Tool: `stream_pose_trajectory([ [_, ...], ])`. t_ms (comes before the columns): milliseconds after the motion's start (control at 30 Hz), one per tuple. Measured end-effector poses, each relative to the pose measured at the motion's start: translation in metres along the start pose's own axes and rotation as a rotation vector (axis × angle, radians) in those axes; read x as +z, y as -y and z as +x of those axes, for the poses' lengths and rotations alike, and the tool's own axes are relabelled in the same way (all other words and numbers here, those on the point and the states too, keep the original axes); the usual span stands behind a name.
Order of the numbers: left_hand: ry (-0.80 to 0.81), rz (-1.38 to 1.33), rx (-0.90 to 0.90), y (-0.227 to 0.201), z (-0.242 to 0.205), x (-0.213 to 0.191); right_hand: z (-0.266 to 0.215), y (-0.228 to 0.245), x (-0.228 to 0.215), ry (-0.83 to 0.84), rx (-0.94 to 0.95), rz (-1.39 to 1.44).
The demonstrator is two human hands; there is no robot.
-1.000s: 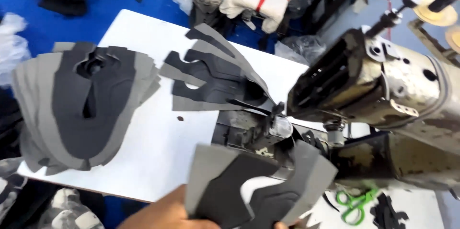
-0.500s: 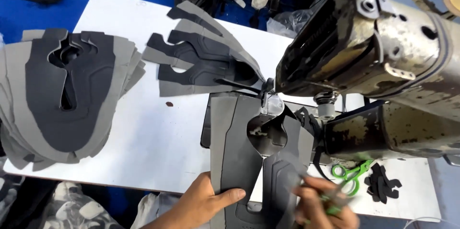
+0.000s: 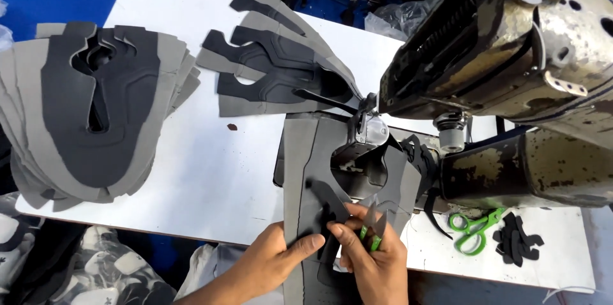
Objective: Sewing together pre-cut fabric and foam components of a shoe upper using an industrial sewing machine.
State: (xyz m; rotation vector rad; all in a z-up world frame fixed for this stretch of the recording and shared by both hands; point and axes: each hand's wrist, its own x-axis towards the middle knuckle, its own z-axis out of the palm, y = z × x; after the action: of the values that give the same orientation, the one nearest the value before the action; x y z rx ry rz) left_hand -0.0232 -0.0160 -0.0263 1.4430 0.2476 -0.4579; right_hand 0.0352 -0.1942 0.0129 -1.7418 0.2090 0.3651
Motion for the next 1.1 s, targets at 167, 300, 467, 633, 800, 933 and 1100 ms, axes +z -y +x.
stream_pose_trajectory([
  [167, 0.036, -0.048, 0.107, -0.024, -0.007, 0.001, -0.006, -0.002, 0.001, -0.003, -0.056, 0.005],
  [300, 0.045, -0.047, 0.098, -0.027, -0.008, 0.001, -0.009, -0.001, 0.004, -0.027, -0.085, -0.018],
  [467, 0.031, -0.081, 0.078, -0.023, -0.006, 0.001, -0.010, -0.007, -0.002, -0.056, -0.088, -0.017],
  [633, -0.018, -0.018, 0.001, -0.018, -0.004, -0.003, -0.002, -0.016, -0.044, -0.360, -0.434, -0.233],
  [800, -0.038, -0.048, 0.054, -0.017, -0.003, -0.001, 0.026, -0.083, -0.094, -0.420, 0.062, -0.118],
  [933, -0.022, -0.053, 0.045, -0.015, 0.000, 0.002, 0.027, -0.117, -0.100, -0.275, 0.141, 0.173],
  [1100, -0.017, -0.081, 0.058, -0.014, 0.001, 0.003, 0.012, -0.077, -0.076, -0.271, 0.160, 0.413],
])
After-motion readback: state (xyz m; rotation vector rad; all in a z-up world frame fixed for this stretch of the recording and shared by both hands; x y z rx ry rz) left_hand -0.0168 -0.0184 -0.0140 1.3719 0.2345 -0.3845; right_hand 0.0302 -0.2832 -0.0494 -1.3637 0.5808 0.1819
